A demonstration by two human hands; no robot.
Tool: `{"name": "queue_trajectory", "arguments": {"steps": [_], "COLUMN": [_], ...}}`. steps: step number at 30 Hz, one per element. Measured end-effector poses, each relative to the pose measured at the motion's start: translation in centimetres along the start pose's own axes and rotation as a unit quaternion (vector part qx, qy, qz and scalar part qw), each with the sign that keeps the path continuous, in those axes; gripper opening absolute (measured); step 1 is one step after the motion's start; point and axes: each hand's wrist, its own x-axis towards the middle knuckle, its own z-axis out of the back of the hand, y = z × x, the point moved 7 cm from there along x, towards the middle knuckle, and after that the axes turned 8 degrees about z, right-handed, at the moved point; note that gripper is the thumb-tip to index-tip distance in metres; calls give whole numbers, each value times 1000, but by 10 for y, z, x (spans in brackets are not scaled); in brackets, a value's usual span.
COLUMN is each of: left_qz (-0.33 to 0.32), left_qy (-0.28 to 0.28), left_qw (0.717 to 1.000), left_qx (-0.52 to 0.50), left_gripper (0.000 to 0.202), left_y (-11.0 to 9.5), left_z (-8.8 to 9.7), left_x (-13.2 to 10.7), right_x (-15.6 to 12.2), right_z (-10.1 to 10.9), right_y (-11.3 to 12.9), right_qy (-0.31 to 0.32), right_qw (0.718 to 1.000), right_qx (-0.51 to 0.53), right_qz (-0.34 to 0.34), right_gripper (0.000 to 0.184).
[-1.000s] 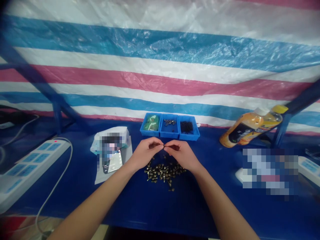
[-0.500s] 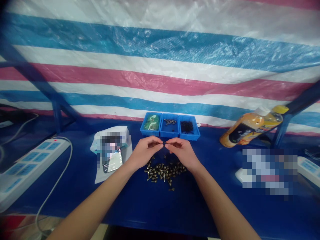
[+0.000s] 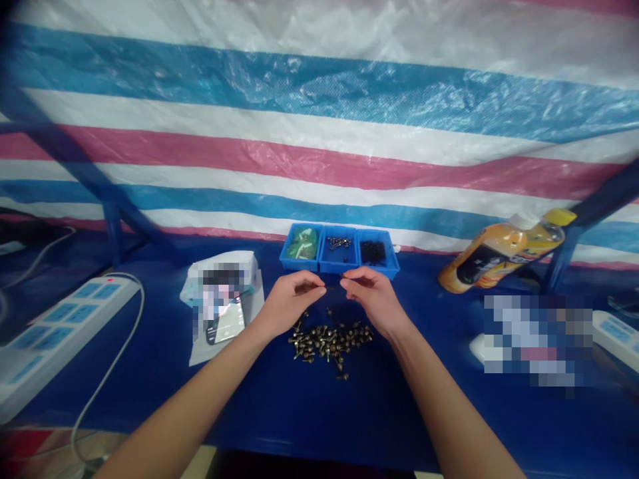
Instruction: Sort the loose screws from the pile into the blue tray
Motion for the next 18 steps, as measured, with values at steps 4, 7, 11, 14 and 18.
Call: {"name": "queue_trajectory", "arguments": {"steps": [4,7,11,14,18], "left_qz": [0,-2,-6,-7,0], "left_qy": [-1,0,1,1,0], "left_qw": [1000,1000,1000,1000,1000], "left_qx": [2,4,8,6,4], "left_gripper": [13,12,14,14,15], "left_y": [-2,-2,0,1,1], "left_z": [0,0,-1,-1,0], "left_x": [-1,-1,-1,0,0], "right_x": [2,2,1,1,2], "right_z": [5,5,8,11,14], "right_y": [9,14,9,8,2], "right_qy": [-17,-10,-17,-27,-28], "right_qw": [999,999,1000,1000,999], "right_qx": [33,32,6,1,19], "right_qz": [24,22,-15,-13,-32], "right_gripper": [26,25,27,26,31]}}
